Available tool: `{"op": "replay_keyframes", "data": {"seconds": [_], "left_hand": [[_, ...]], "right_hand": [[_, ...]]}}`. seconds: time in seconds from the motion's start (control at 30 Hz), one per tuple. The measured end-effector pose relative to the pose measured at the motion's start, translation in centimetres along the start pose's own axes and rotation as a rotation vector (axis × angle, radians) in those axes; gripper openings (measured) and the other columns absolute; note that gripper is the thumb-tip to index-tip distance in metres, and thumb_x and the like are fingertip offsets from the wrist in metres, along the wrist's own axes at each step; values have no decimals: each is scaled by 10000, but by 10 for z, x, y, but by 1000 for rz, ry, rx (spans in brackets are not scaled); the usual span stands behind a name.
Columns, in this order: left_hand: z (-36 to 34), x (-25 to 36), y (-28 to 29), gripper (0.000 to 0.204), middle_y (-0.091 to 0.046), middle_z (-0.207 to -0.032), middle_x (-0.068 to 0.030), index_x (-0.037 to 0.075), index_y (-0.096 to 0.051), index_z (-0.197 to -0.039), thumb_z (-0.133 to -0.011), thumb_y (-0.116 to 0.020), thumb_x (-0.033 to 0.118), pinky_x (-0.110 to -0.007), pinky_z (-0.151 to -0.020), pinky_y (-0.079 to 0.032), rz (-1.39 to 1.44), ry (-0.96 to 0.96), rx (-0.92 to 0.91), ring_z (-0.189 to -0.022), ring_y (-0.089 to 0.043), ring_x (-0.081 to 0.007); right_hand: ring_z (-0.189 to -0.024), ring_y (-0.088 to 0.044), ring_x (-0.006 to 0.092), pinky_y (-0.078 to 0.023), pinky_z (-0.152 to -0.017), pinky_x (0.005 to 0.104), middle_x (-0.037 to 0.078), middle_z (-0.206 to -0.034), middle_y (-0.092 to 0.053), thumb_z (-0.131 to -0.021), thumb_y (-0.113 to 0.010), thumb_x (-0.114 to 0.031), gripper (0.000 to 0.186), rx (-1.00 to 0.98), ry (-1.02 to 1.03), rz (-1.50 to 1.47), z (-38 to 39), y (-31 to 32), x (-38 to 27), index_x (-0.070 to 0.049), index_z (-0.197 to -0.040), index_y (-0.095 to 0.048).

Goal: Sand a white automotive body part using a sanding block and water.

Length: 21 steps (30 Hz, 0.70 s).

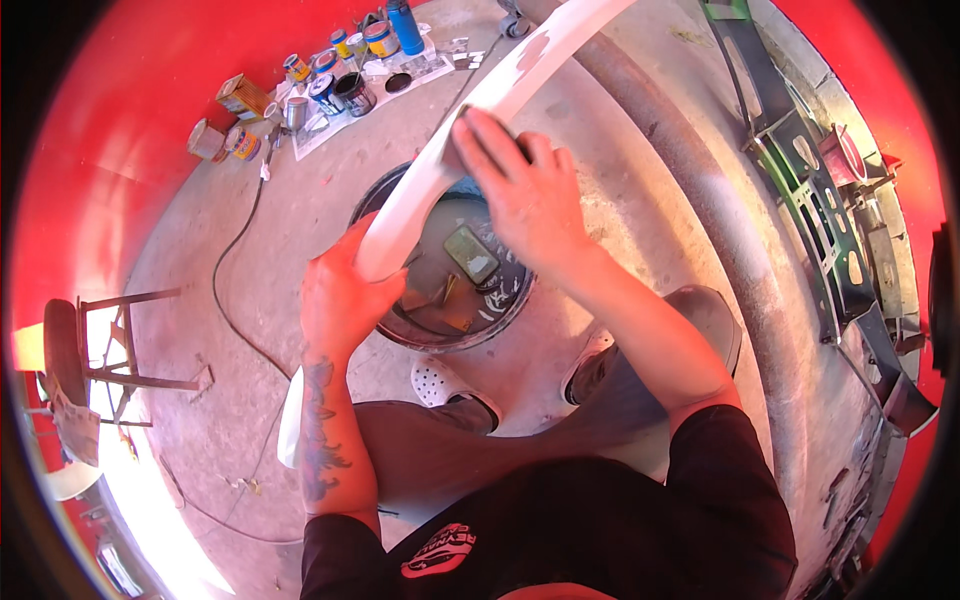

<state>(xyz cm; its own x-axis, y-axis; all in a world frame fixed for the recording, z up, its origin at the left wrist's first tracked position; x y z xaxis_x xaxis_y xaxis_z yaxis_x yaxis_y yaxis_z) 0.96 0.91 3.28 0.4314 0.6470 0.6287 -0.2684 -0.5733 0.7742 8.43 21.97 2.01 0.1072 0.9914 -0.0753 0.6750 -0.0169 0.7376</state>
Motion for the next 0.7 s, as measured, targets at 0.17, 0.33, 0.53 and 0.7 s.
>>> {"op": "replay_keyframes", "data": {"seconds": [0.17,0.33,0.53,0.7], "left_hand": [[2,-3,2,616,-743,-1065,-152,161,-662,-1300,-698,-786,201,-412,-893,-550,-57,58,-11,-1023,-709,-333],[2,-2,-1,614,-743,-1068,-148,172,-662,-1300,-699,-781,219,-418,-894,-549,-46,29,-15,-1025,-708,-330],[1,-2,1,617,-741,-1072,-149,174,-667,-1302,-701,-786,249,-425,-892,-546,-107,134,-55,-1024,-702,-342],[-4,-13,13,605,-742,-1063,-142,180,-659,-1311,-722,-765,262,-438,-890,-541,-137,148,-15,-1024,-696,-345]], "right_hand": [[-1009,-537,225,-437,-777,365,-3,-1514,-475,-813,-581,-118,614,-64,194,-184,25,-6,-41,-131,-1425,-534],[-1005,-550,255,-447,-766,376,-2,-1530,-454,-810,-575,-120,619,-92,-43,21,6,-16,17,-96,-1425,-513],[-1034,-549,247,-443,-776,375,-8,-1574,-413,-811,-583,-111,671,-138,303,-311,34,-13,-51,-171,-1473,-488],[-1131,-561,314,-482,-854,440,119,-1425,-503,-810,-629,-67,580,-68,-100,-291,16,-36,18,-121,-1380,-537]]}}
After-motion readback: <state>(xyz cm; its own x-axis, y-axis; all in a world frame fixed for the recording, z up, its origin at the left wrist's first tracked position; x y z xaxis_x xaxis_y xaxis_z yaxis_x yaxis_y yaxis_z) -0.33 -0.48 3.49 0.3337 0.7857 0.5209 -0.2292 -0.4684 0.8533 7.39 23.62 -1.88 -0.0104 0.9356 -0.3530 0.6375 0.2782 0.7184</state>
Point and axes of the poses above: each hand's wrist, its own z-axis away from the middle knuckle, its own y-axis out of the back of the hand, x = y × z, the point moved 5 cm from there along -z, towards the middle knuckle
